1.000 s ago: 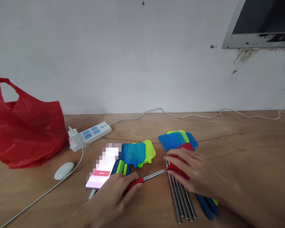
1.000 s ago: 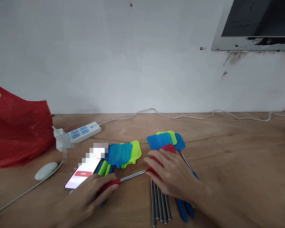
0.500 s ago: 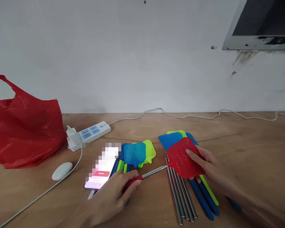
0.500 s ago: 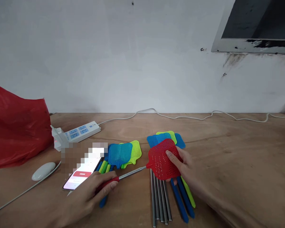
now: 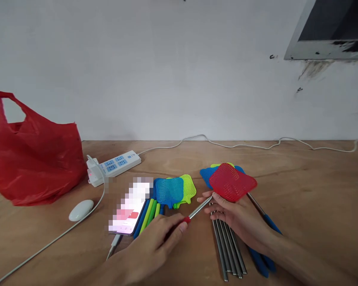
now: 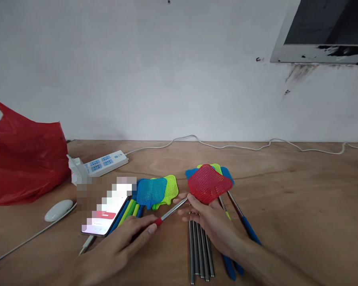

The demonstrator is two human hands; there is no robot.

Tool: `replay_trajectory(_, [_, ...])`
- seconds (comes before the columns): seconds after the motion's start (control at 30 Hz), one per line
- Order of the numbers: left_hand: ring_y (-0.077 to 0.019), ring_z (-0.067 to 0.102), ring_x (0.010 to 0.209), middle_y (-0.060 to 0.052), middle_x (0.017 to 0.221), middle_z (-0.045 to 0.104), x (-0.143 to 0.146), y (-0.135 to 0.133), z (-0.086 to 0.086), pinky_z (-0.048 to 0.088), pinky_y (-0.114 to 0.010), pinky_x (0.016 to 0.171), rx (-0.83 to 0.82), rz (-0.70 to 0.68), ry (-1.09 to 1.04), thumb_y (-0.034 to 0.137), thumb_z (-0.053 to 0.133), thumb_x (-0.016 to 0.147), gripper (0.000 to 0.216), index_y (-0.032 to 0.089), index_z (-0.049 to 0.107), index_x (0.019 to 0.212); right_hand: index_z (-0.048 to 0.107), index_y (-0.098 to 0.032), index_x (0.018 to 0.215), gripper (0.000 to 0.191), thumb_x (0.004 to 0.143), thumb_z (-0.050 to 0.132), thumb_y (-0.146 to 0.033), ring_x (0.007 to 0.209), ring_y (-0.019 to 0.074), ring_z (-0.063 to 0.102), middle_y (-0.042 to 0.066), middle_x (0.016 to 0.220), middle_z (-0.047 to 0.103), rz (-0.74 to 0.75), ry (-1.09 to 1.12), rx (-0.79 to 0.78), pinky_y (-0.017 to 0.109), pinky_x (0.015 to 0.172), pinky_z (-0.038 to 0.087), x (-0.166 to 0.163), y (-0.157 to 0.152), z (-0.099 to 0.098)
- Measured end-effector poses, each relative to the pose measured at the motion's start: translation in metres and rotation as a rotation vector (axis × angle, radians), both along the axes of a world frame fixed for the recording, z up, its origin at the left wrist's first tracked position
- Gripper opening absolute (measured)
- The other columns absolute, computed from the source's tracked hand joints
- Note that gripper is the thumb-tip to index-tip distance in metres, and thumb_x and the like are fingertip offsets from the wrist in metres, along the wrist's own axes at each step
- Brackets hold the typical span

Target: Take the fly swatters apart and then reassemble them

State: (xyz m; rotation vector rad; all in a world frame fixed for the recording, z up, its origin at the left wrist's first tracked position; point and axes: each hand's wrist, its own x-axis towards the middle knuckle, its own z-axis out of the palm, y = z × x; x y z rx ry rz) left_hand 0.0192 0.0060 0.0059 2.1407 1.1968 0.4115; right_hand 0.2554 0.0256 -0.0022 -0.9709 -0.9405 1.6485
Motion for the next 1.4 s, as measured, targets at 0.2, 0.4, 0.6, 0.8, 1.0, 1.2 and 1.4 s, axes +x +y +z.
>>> replay_trajectory(0.2, [-0.0229,0.065,0.093,-0.005,0.105,0.070,-0.005,0.017,0.005,0.047,-0.033,0.080,0.220,-0.030,0.092,0.039,0.032,0.106,0.034,0.024,0.061,0.112,0.067,-0.017,0.075,0.043,0.065,0.084,-0.055,0.042,0.0063,0.044,-0.002,0.058,0.060,-0.216,-0.117,0.030,0.018,0.037,0.034,0.017,0.023,0.006])
replay_trajectory(0.4, [-0.0264,0.067,0.076,-0.008,0.092,0.070,-0.023,0.043,0.002,0.043,-0.033,0.063,0.417,0.193,0.471,0.032,0.032,0.102,0.030,0.020,0.059,0.100,0.056,-0.020,0.068,0.048,0.079,0.064,-0.066,0.039,0.0095,0.037,-0.007,0.047,0.045,-0.268,-0.594,0.266,0.023,0.039,0.029,0.055,0.038,-0.005])
replay_trajectory(0.6, [-0.0273,0.069,0.074,-0.008,0.083,0.072,-0.029,0.046,0.002,0.033,-0.029,0.055,0.412,0.255,0.713,0.032,0.034,0.102,0.029,0.020,0.059,0.094,0.054,-0.021,0.059,0.051,0.086,0.052,-0.065,0.048,0.0137,0.042,-0.003,0.050,0.046,-0.221,-0.917,0.442,0.027,0.047,0.029,0.060,0.039,-0.024])
replay_trajectory(0.8, [-0.0249,0.067,0.068,-0.005,0.072,0.069,-0.030,0.042,0.000,0.033,-0.028,0.055,0.354,0.130,0.630,0.048,0.042,0.099,0.036,0.021,0.061,0.082,0.052,-0.023,0.059,0.047,0.089,0.050,-0.059,0.049,0.0153,0.041,-0.003,0.049,0.045,-0.239,-1.078,0.536,0.029,0.051,0.026,0.059,0.038,-0.034])
replay_trajectory(1.0, [-0.0221,0.065,0.065,-0.002,0.066,0.066,-0.031,0.042,-0.006,0.033,-0.028,0.056,0.327,0.056,0.569,0.044,0.048,0.096,0.034,0.022,0.061,0.075,0.053,-0.023,0.063,0.039,0.085,0.056,-0.054,0.043,0.0145,0.038,-0.006,0.041,0.039,-0.296,-1.181,0.588,0.029,0.050,0.025,0.060,0.039,-0.038])
replay_trajectory(1.2, [-0.0223,0.064,0.066,-0.001,0.066,0.066,-0.030,0.039,-0.010,0.035,-0.029,0.059,0.301,0.023,0.566,0.045,0.050,0.096,0.035,0.022,0.061,0.072,0.063,-0.011,0.117,0.050,0.085,0.054,-0.049,0.043,0.0189,0.048,-0.006,0.042,0.050,-0.324,-1.209,0.565,0.029,0.051,0.034,0.060,0.039,-0.042])
replay_trajectory(1.4, [-0.0222,0.064,0.064,-0.002,0.063,0.067,-0.026,0.036,-0.012,0.034,-0.029,0.058,0.303,0.010,0.574,0.049,0.052,0.094,0.040,0.022,0.063,0.067,0.033,0.001,0.149,0.078,0.087,0.049,-0.045,0.048,0.0212,0.055,-0.007,0.048,0.054,-0.359,-1.412,0.538,0.029,0.051,0.033,0.071,0.043,-0.047])
